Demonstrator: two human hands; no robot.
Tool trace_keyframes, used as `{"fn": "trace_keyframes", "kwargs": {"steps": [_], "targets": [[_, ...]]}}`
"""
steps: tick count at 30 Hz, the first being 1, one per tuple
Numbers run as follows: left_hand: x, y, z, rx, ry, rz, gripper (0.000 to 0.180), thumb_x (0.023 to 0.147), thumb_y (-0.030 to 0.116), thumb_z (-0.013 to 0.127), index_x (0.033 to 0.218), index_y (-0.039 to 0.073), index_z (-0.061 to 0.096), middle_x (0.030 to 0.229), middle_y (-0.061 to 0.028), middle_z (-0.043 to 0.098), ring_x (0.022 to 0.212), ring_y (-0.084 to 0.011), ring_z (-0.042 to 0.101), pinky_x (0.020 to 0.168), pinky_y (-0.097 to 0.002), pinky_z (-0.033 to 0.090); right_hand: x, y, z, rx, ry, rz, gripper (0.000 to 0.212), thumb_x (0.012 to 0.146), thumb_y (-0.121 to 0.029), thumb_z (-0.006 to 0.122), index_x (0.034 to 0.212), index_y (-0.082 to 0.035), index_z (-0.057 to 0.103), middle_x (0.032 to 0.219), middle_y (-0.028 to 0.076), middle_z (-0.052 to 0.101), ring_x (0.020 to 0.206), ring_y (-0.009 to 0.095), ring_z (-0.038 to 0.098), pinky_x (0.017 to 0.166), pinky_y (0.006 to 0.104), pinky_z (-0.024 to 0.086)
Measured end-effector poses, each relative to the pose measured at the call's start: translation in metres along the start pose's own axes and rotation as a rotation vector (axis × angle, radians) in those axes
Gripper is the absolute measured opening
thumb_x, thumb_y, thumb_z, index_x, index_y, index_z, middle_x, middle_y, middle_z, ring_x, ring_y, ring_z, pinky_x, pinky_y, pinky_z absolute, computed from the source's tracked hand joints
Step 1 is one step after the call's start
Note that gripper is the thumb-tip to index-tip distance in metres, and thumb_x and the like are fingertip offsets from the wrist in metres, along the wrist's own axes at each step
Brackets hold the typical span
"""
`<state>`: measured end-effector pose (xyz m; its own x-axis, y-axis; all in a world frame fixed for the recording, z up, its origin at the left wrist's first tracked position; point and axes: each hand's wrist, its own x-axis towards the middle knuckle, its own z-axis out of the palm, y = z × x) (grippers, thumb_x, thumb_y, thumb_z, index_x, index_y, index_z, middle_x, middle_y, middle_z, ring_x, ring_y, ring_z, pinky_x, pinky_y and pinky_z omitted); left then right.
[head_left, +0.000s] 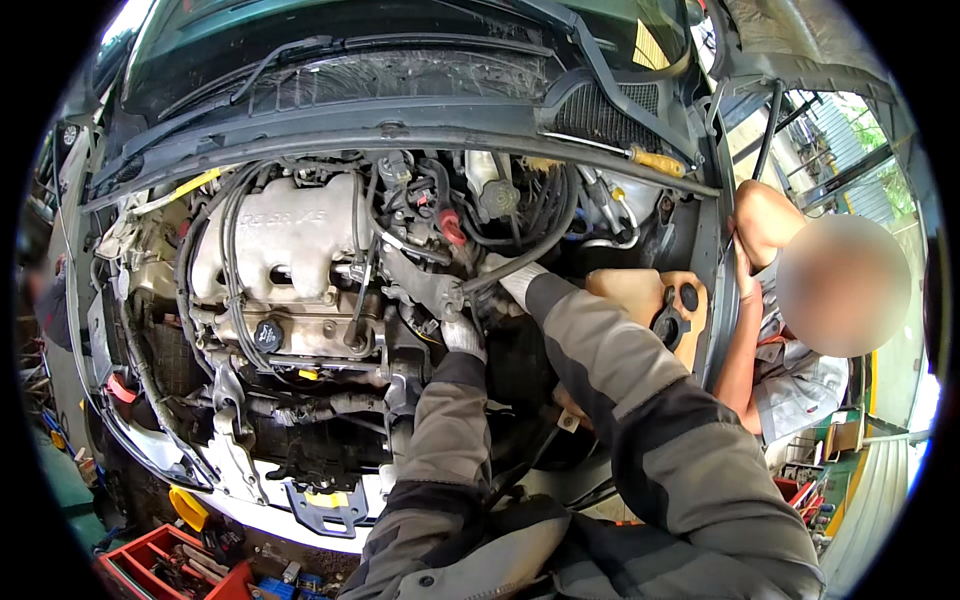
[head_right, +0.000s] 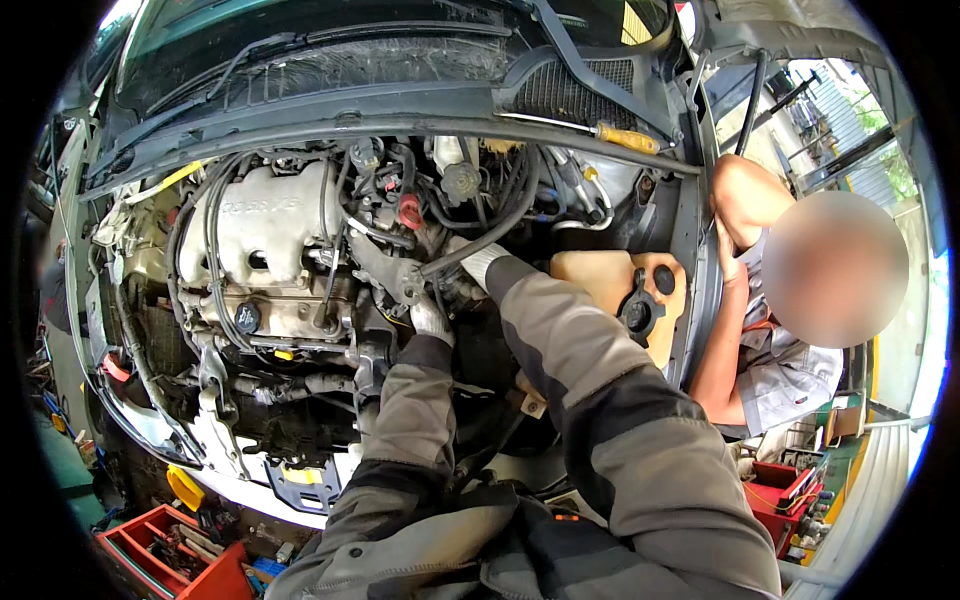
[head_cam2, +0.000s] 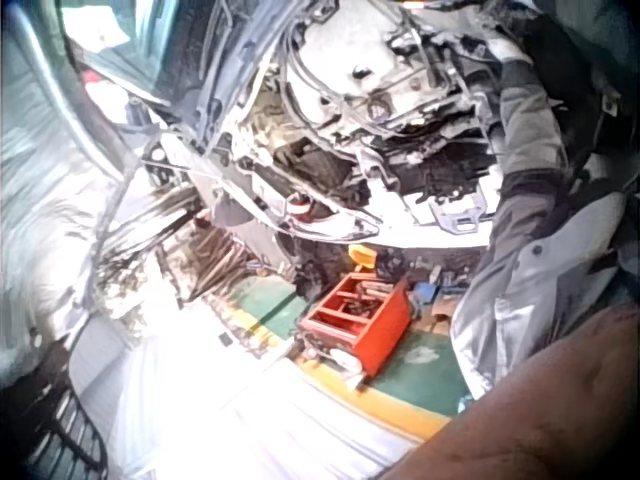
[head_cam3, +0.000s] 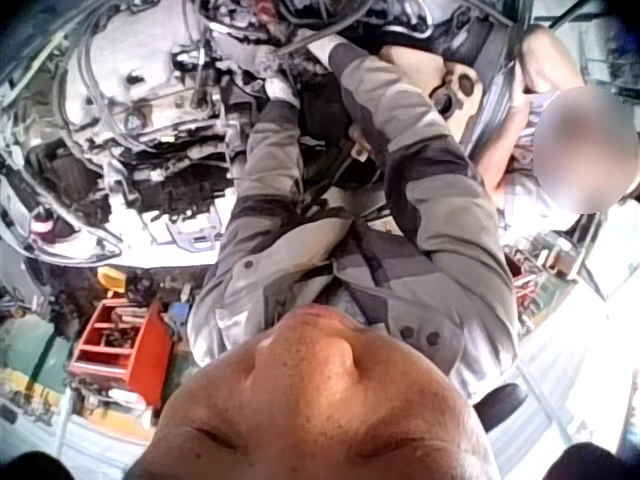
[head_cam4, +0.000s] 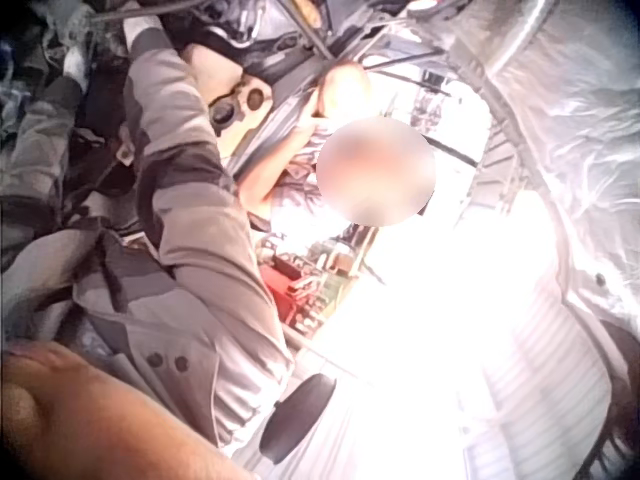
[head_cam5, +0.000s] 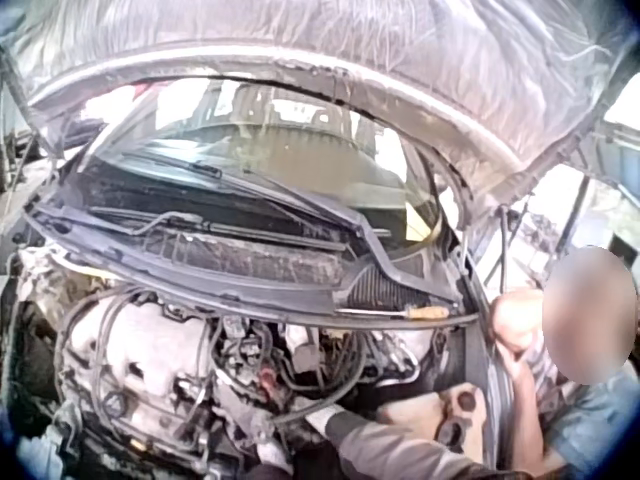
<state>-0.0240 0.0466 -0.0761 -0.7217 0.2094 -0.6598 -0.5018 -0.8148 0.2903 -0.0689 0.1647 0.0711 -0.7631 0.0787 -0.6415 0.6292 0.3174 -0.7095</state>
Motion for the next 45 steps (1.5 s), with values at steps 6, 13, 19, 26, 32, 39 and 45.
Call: {"fn": "trace_keyframes", "kwargs": {"steps": [6, 13, 19, 26, 32, 39, 45], "targets": [[0.018, -0.006, -0.023, -0.077, -0.224, 0.167, 0.047, 0.104, 0.042, 0.039, 0.13, 0.006, 0.056, 0.124, -0.014, 0.065, 0.112, -0.0265, 0.062, 0.096, -0.0399, 0.048, 0.002, -0.01, 0.003, -0.179, -0.029, -0.002, 0.044, 0.094, -0.04, 0.043, 0.08, -0.005, 0.067, 0.072, 0.015, 0.066, 0.057, 0.024, 0.063, 0.047, 0.0363, 0.049], [0.005, -0.004, -0.012, 0.175, -0.137, 0.238, 0.038, 0.101, 0.03, 0.045, 0.13, 0.008, 0.057, 0.121, -0.0146, 0.063, 0.107, -0.0336, 0.063, 0.092, -0.0471, 0.054, -0.008, -0.018, -0.002, -0.851, 0.062, -0.258, 0.051, 0.093, -0.045, 0.047, 0.095, 0.0, 0.072, 0.095, 0.026, 0.07, 0.095, 0.039, 0.068, 0.088, 0.0444, 0.052], [0.045, -0.021, -0.047, 1.393, -0.061, 0.682, 0.03, 0.103, 0.025, 0.037, 0.113, 0.011, 0.062, 0.104, -0.0117, 0.064, 0.098, -0.026, 0.063, 0.085, -0.0405, 0.051, -0.032, -0.018, -0.004, -1.199, 0.121, -0.269, 0.053, 0.083, -0.047, 0.062, 0.119, -0.009, 0.068, 0.117, 0.02, 0.068, 0.109, 0.035, 0.064, 0.095, 0.0435, 0.05], [0.06, -0.04, -0.051, 0.859, -0.056, 0.564, 0.034, 0.105, 0.032, 0.035, 0.108, 0.008, 0.06, 0.099, -0.0113, 0.061, 0.092, -0.0249, 0.058, 0.082, -0.0386, 0.048, -0.01, 0.011, -0.006, -0.991, 0.065, -0.35, 0.067, 0.073, -0.047, 0.079, 0.121, -0.004, 0.064, 0.121, 0.021, 0.065, 0.112, 0.036, 0.062, 0.095, 0.042, 0.048], [0.004, -0.012, 0.003, 0.087, 0.096, 0.082, 0.045, 0.104, 0.043, 0.035, 0.12, 0.01, 0.061, 0.114, -0.0116, 0.063, 0.107, -0.0285, 0.057, 0.092, -0.0437, 0.046, 0.004, 0.023, -0.01, -0.641, 0.017, -0.478, 0.063, 0.073, -0.037, 0.082, 0.121, -0.002, 0.062, 0.12, 0.023, 0.065, 0.114, 0.034, 0.06, 0.096, 0.0412, 0.046], [0.045, -0.015, -0.044, 0.008, -0.292, 0.229, 0.031, 0.104, 0.03, 0.045, 0.123, 0.01, 0.059, 0.114, -0.0111, 0.064, 0.104, -0.0289, 0.061, 0.088, -0.0432, 0.05, 0.009, 0.006, 0.007, -0.658, 0.058, -0.418, 0.053, 0.067, -0.023, 0.086, 0.106, 0.004, 0.064, 0.1, 0.02, 0.07, 0.094, 0.029, 0.066, 0.084, 0.0381, 0.052], [0.063, -0.027, -0.06, -0.042, -0.209, 0.219, 0.029, 0.091, 0.009, 0.062, 0.12, 0.006, 0.058, 0.106, -0.0085, 0.064, 0.091, -0.0256, 0.064, 0.077, -0.039, 0.054, 0.007, 0.001, 0.01, -0.719, 0.148, -0.493, 0.049, 0.066, -0.026, 0.085, 0.098, 0.006, 0.063, 0.093, 0.025, 0.068, 0.091, 0.036, 0.067, 0.08, 0.0392, 0.053]]}}
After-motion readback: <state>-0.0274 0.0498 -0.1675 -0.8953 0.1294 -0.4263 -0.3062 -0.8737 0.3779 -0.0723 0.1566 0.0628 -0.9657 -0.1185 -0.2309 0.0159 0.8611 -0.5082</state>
